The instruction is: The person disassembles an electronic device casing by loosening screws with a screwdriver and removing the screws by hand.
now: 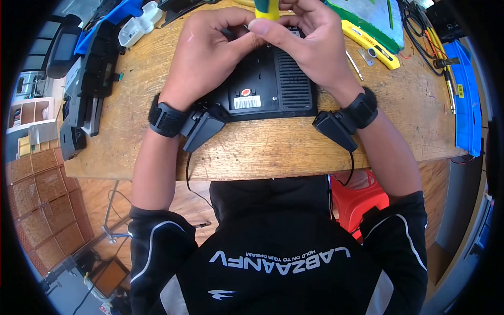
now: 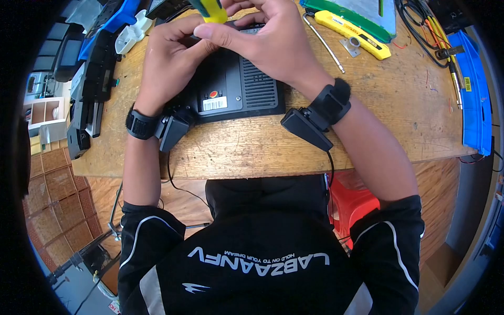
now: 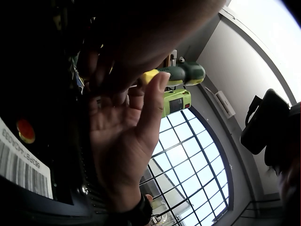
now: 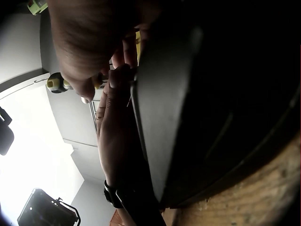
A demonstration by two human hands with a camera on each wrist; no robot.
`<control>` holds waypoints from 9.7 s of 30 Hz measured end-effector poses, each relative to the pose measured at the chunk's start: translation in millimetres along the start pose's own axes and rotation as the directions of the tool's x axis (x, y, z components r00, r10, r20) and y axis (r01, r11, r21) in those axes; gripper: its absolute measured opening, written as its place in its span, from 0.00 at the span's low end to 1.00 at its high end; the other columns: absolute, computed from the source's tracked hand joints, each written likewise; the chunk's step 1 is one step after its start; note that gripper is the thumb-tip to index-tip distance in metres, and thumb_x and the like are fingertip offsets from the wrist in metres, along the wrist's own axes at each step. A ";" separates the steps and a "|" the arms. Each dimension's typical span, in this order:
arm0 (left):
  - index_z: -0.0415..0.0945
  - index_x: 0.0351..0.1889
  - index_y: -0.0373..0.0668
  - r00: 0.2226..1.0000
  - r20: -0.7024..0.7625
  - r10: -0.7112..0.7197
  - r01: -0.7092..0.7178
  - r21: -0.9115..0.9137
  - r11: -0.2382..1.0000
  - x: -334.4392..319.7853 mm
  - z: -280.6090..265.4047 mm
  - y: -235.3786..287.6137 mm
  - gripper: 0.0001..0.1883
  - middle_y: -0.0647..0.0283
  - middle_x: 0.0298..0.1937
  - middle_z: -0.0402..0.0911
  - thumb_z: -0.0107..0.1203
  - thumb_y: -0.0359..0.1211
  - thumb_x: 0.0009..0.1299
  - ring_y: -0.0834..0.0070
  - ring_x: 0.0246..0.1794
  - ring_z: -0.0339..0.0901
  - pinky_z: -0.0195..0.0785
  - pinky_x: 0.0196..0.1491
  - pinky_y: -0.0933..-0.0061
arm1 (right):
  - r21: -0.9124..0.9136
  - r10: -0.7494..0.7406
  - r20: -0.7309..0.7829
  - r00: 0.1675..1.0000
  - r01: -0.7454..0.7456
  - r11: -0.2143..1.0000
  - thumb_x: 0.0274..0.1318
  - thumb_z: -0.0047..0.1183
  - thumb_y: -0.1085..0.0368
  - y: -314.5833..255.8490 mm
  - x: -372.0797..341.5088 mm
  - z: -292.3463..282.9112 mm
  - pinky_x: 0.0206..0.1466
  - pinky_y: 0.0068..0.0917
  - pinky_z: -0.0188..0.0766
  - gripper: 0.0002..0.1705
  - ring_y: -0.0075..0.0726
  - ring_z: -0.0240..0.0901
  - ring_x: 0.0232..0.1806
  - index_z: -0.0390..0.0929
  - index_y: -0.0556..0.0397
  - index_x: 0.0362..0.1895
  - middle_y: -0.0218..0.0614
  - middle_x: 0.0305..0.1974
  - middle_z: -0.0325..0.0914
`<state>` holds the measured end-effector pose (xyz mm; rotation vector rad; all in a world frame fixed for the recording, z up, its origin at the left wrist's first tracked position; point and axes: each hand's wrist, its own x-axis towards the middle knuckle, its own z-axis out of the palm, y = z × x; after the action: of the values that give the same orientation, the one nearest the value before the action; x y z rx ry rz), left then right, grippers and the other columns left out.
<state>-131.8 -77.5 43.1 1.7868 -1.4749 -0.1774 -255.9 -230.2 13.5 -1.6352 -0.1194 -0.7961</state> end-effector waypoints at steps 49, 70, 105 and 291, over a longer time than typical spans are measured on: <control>0.85 0.44 0.35 0.997 0.014 -0.082 0.083 -0.133 0.988 3.0 -0.7 21.4 0.09 0.68 0.31 0.84 0.65 0.32 0.72 0.85 0.31 0.76 0.68 0.35 0.81 | 0.091 -0.028 0.047 0.998 0.024 0.996 0.66 0.61 0.68 2.7 1.0 -3.5 0.48 0.20 0.77 0.21 0.23 0.77 0.45 0.73 0.67 0.58 0.38 0.48 0.77; 0.83 0.48 0.33 0.978 0.076 -0.197 0.208 -0.205 0.956 3.9 -4.3 32.5 0.10 0.65 0.33 0.84 0.60 0.30 0.76 0.85 0.32 0.75 0.69 0.36 0.80 | 0.276 0.079 0.010 0.997 -0.079 0.958 0.68 0.59 0.65 3.3 -1.8 -1.8 0.49 0.20 0.76 0.22 0.24 0.78 0.46 0.72 0.69 0.59 0.38 0.48 0.78; 0.87 0.43 0.36 0.970 0.018 -0.244 0.238 -0.292 0.926 3.1 3.8 16.3 0.07 0.76 0.25 0.80 0.66 0.31 0.72 0.93 0.24 0.70 0.62 0.27 0.87 | 0.117 0.003 -0.030 1.000 0.001 0.993 0.65 0.62 0.67 3.9 -1.5 1.0 0.49 0.20 0.77 0.22 0.23 0.78 0.45 0.75 0.67 0.59 0.37 0.47 0.80; 0.88 0.48 0.40 0.993 0.018 -0.113 0.112 -0.349 0.930 -32.4 -48.7 -36.1 0.12 0.76 0.28 0.80 0.66 0.36 0.73 0.92 0.28 0.68 0.61 0.31 0.86 | 0.148 0.256 0.358 0.898 -0.326 0.934 0.64 0.64 0.71 -7.0 46.1 33.0 0.56 0.22 0.75 0.27 0.23 0.77 0.52 0.72 0.69 0.63 0.37 0.54 0.77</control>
<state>-86.9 -25.6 40.9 1.5775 -1.2482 -0.4675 -210.4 -214.7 44.5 -1.5314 -0.1831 -0.2607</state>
